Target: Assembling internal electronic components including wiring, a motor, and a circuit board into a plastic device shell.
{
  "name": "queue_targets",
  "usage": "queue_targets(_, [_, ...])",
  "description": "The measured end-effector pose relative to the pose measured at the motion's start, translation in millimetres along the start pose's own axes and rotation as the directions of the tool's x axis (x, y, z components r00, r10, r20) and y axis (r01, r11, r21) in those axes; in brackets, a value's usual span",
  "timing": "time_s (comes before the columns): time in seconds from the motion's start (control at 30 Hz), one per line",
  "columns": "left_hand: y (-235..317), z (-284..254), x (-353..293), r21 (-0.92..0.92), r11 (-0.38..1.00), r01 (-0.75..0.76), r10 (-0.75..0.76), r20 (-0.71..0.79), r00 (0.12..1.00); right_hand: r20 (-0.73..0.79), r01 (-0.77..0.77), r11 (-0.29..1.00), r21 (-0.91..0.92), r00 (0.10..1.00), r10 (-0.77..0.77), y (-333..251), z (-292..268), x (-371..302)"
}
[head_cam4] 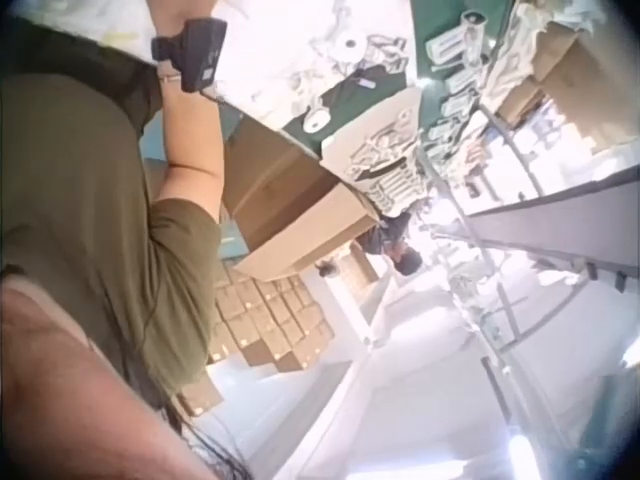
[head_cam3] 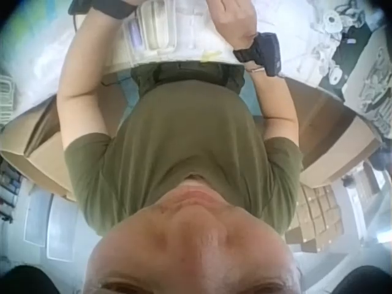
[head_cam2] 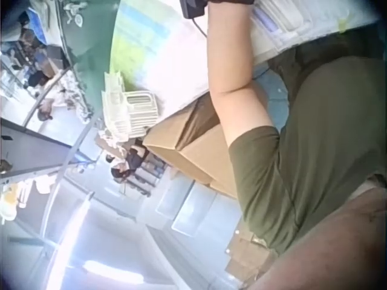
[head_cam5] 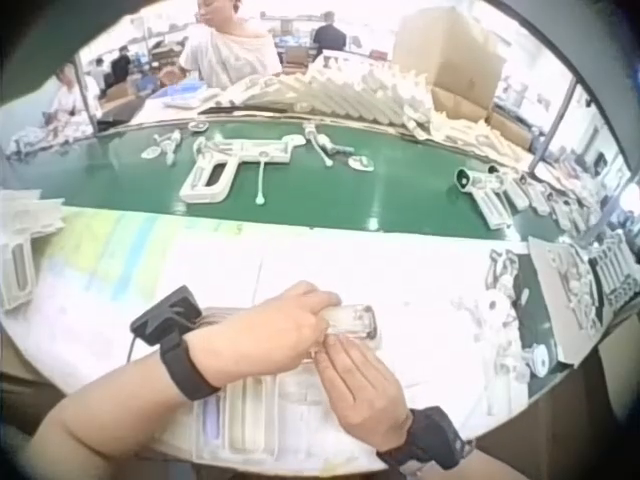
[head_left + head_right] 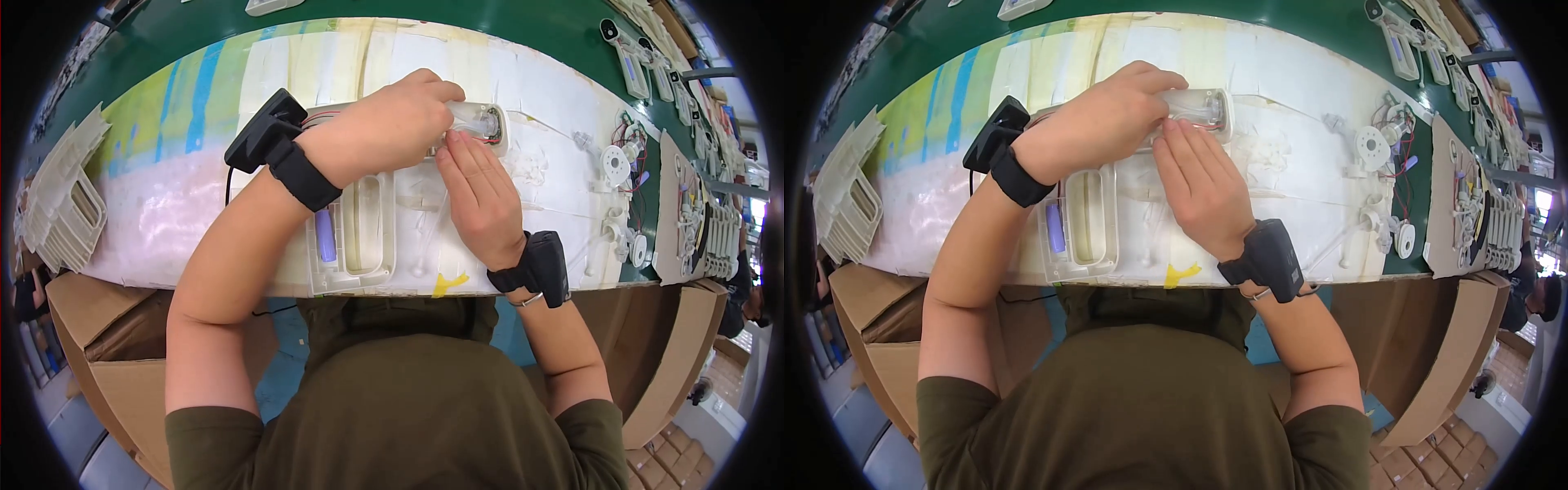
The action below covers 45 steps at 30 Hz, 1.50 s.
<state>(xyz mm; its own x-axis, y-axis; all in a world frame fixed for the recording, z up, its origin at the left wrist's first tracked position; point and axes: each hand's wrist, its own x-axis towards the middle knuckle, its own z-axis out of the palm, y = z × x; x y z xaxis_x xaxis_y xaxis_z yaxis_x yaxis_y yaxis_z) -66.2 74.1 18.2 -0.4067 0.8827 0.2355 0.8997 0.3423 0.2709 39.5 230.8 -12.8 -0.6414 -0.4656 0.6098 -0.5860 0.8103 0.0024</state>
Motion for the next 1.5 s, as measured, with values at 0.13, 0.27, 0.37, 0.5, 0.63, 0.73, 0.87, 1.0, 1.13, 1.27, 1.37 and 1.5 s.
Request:
queue_targets(0.13, [2.4, -19.0, -12.6, -0.026, 1.000, 0.000, 0.001, 0.062, 0.998, 0.075, -0.097, 0.992, 0.077, 0.993, 0.091, 2.2, -7.7, -0.6])
queue_targets(0.27, [-5.6, -50.4, -63.3, -0.268, 0.948, 0.169, -0.206, -0.115, 0.972, 0.177, -0.275, 0.897, 0.348, 0.958, 0.225, -3.3, -41.5, 23.8])
queue_targets(0.37, [-3.1, -42.9, -79.6, -0.098, 0.964, 0.246, -0.254, -0.085, 0.963, 0.018, -0.146, 0.901, 0.408, 0.988, 0.151, 1.8, -33.6, 51.3])
queue_targets(0.5, [-1.5, -31.8, -78.9, -0.057, 0.949, 0.311, -0.312, -0.004, 0.950, 0.201, -0.056, 0.920, 0.387, 0.979, -0.026, 23.2, 3.7, 68.2])
queue_targets(0.63, [0.5, -26.7, -83.4, -0.085, 0.934, 0.346, -0.353, -0.091, 0.931, 0.237, -0.312, 0.797, 0.518, 0.947, 0.216, 17.0, 3.9, 57.9])
queue_targets(0.73, [-4.0, -22.7, -84.2, -0.061, 0.922, 0.383, -0.387, -0.095, 0.917, 0.228, -0.361, 0.685, 0.633, 0.932, 0.281, 12.8, 7.3, 57.3])
queue_targets(0.87, [-12.5, -35.5, -79.9, -0.456, 0.743, 0.490, -0.511, 0.086, 0.855, 0.174, -0.353, 0.703, 0.618, 0.933, 0.315, 14.6, 13.2, 55.9])
queue_targets(1.0, [-22.5, -44.9, -87.3, -0.499, 0.839, 0.214, -0.211, 0.063, 0.975, 0.112, -0.249, 0.815, 0.523, 0.968, 0.224, 13.9, 18.8, 52.1])
queue_targets(1.13, [-18.8, -33.0, -82.1, -0.118, 0.981, 0.152, -0.143, 0.084, 0.986, 0.097, -0.217, 0.871, 0.442, 0.976, 0.194, 13.0, 21.4, 49.7])
queue_targets(1.27, [-10.1, -37.5, -83.0, -0.100, 0.948, 0.302, -0.307, -0.037, 0.951, 0.139, -0.223, 0.843, 0.489, 0.974, 0.177, 12.1, 17.0, 48.9])
queue_targets(1.37, [1.7, -31.9, -75.5, -0.038, 0.946, 0.322, -0.323, -0.184, 0.928, 0.166, -0.195, 0.897, 0.396, 0.976, 0.139, 7.3, 13.4, 51.9])
queue_targets(1.5, [9.1, -25.9, -59.6, 0.045, 0.926, 0.376, -0.374, -0.043, 0.926, 0.066, -0.208, 0.881, 0.425, 0.978, 0.199, 6.4, 12.7, 49.4])
